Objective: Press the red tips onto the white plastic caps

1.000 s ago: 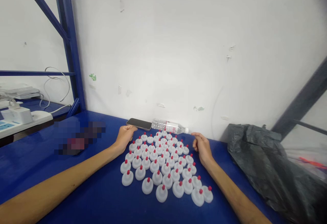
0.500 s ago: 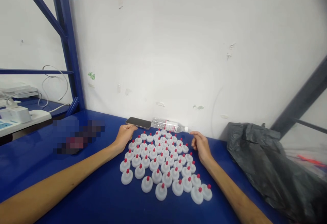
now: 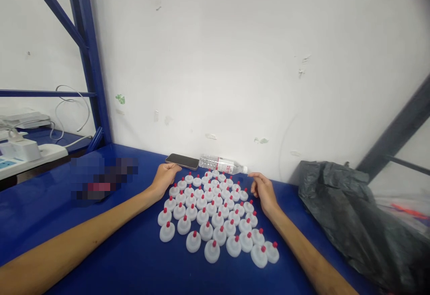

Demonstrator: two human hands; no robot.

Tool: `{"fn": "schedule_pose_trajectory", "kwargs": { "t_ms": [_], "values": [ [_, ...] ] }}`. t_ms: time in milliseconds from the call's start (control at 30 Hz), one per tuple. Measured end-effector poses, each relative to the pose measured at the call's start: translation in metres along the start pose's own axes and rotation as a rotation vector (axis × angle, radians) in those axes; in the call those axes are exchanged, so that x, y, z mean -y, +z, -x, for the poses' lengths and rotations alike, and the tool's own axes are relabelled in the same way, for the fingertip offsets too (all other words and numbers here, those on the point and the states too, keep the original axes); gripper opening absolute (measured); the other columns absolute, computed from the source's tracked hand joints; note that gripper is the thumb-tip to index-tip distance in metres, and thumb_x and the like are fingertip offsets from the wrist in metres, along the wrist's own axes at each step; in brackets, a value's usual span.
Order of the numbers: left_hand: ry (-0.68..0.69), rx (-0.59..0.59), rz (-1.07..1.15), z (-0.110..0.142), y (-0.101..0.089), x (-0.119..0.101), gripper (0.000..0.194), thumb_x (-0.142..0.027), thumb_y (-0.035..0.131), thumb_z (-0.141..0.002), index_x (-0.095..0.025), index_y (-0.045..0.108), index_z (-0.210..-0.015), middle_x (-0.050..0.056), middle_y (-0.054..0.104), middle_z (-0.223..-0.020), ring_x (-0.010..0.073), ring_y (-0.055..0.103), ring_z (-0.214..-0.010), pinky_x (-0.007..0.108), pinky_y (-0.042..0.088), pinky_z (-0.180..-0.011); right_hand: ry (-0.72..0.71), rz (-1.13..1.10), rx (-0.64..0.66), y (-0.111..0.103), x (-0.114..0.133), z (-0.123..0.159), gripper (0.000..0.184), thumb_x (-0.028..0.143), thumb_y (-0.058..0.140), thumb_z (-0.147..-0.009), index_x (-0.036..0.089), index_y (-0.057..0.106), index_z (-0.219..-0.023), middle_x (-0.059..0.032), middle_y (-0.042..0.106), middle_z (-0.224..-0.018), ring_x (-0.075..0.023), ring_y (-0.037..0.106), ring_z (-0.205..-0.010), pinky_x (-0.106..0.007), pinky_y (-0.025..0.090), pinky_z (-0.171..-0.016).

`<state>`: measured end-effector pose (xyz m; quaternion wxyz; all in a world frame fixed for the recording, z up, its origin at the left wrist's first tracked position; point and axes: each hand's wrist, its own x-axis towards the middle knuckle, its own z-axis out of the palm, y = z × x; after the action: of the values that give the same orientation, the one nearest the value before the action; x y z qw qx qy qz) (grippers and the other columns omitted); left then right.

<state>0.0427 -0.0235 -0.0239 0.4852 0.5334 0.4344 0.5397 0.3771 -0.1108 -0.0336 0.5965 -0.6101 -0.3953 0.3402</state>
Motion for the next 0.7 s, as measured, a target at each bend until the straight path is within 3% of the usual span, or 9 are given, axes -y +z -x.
{"fn": "schedule_pose_trajectory", "kwargs": {
  "t_ms": [267, 367, 433, 500, 600, 700],
  "values": [
    [-0.002, 0.004, -0.029, 0.002, 0.000, -0.004, 0.045, -0.035, 0.068, -0.065, -0.023, 0.029, -0.048, -0.011, 0.024, -0.043, 0.0052, 0.019, -0.041, 0.023, 0.014, -0.042, -0.068, 0.078, 0.010, 0.001, 0.001, 0.002, 0.038, 0.041, 0.064, -0.095, 0.019, 0.061, -0.125, -0.0076, 0.065, -0.126, -0.0210, 0.067, -0.105, -0.043, 0.059, -0.088],
    [0.001, 0.011, -0.036, 0.002, 0.000, -0.004, 0.044, -0.035, 0.068, -0.065, -0.023, 0.029, -0.048, -0.010, 0.025, -0.042, 0.0054, 0.020, -0.040, 0.023, 0.014, -0.042, -0.135, 0.135, 0.005, 0.001, 0.001, 0.002, 0.034, 0.047, 0.058, -0.096, 0.017, 0.065, -0.112, -0.0017, 0.071, -0.092, -0.0139, 0.066, -0.072, -0.031, 0.057, -0.065],
    [0.004, 0.014, -0.040, 0.002, 0.000, -0.003, 0.044, -0.036, 0.068, -0.065, -0.023, 0.030, -0.048, -0.010, 0.026, -0.042, 0.0055, 0.020, -0.040, 0.023, 0.015, -0.042, -0.198, 0.191, -0.006, 0.001, 0.001, 0.003, 0.038, 0.051, 0.050, -0.095, 0.017, 0.066, -0.101, 0.0046, 0.062, -0.060, -0.0118, 0.054, -0.049, -0.026, 0.046, -0.049],
    [0.005, 0.017, -0.044, 0.002, 0.000, -0.003, 0.044, -0.036, 0.068, -0.065, -0.023, 0.030, -0.048, -0.010, 0.026, -0.042, 0.0056, 0.021, -0.040, 0.023, 0.015, -0.042, -0.273, 0.276, -0.023, 0.002, 0.003, 0.005, 0.040, 0.050, 0.043, -0.093, 0.018, 0.066, -0.095, 0.0067, 0.054, -0.046, -0.0131, 0.048, -0.040, -0.026, 0.039, -0.045],
    [0.004, 0.022, -0.051, 0.002, -0.001, -0.002, 0.044, -0.037, 0.068, -0.066, -0.023, 0.029, -0.049, -0.010, 0.026, -0.041, 0.0056, 0.020, -0.040, 0.023, 0.014, -0.042, -0.422, 0.477, -0.067, 0.002, 0.008, 0.013, 0.034, 0.041, 0.038, -0.094, 0.021, 0.066, -0.094, 0.0023, 0.064, -0.055, -0.0161, 0.058, -0.051, -0.028, 0.043, -0.056],
    [0.005, 0.025, -0.056, 0.001, 0.000, -0.001, 0.044, -0.037, 0.068, -0.066, -0.023, 0.029, -0.049, -0.010, 0.026, -0.042, 0.0057, 0.021, -0.041, 0.023, 0.014, -0.043, -0.626, 0.733, -0.096, 0.003, 0.018, 0.022, 0.027, 0.030, 0.043, -0.094, 0.023, 0.068, -0.100, -0.0044, 0.074, -0.085, -0.0205, 0.065, -0.082, -0.032, 0.043, -0.073]
  ]
}}
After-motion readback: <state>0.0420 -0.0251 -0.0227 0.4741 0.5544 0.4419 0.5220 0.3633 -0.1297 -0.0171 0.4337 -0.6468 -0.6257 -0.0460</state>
